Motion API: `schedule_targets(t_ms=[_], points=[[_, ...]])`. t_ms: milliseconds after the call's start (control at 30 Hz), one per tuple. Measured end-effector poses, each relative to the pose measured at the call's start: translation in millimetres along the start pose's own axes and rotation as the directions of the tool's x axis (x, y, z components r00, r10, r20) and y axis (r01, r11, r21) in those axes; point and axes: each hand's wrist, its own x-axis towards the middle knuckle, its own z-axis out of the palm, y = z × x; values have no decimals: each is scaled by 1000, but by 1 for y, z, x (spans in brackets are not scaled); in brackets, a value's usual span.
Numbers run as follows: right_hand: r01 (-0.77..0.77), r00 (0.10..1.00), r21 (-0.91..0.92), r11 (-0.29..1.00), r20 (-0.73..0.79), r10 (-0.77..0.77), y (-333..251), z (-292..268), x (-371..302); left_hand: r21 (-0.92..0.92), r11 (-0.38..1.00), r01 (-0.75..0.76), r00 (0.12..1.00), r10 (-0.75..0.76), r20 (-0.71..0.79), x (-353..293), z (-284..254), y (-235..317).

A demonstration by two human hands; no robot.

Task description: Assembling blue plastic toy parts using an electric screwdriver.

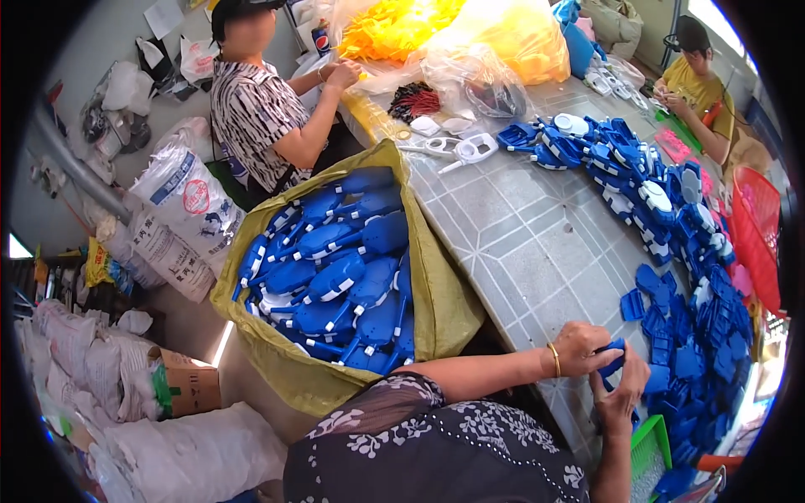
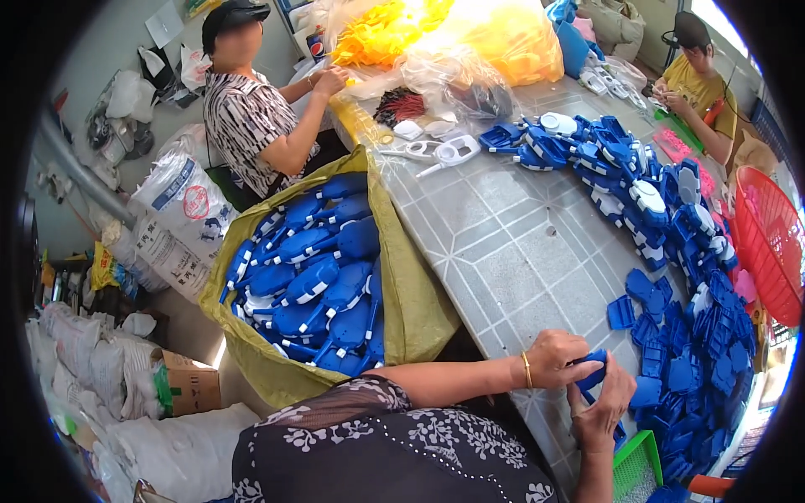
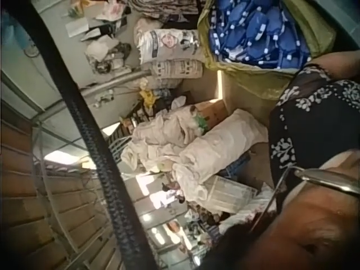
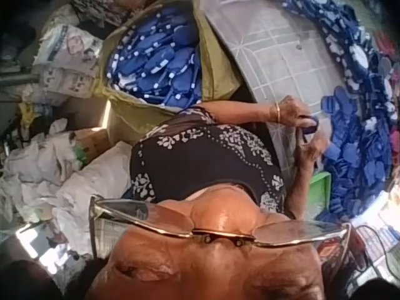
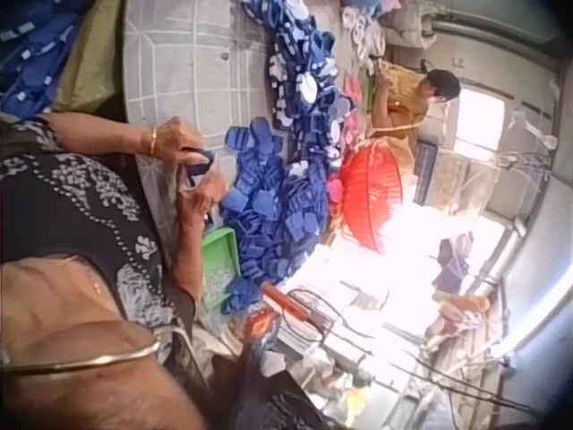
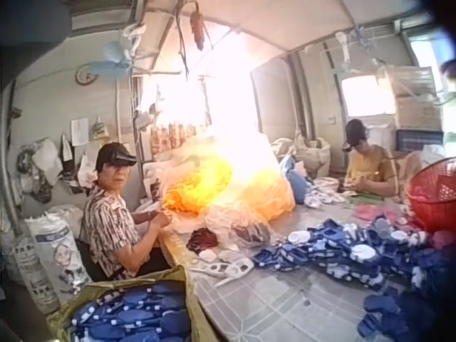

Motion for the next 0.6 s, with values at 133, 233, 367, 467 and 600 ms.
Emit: schedule_targets(t_ms=[133,233,367,467,600], points=[[0,1000,27,1000,-31,1,-4,-8,-4,-78,993,-84,996,84,0,1,-4,3],[-137,990,138,981,35,133,4,-9,-7,-120,981,-152,988,156,21,5,-8,3],[-110,994,124,986,18,109,13,-3,-5,-113,981,-158,987,159,-1,6,-7,3],[-116,993,83,990,-13,117,19,-3,-4,-108,990,-96,991,105,82,7,-7,1],[-284,954,127,950,-64,293,26,-22,1,-143,982,-127,975,150,166,8,-11,6]])
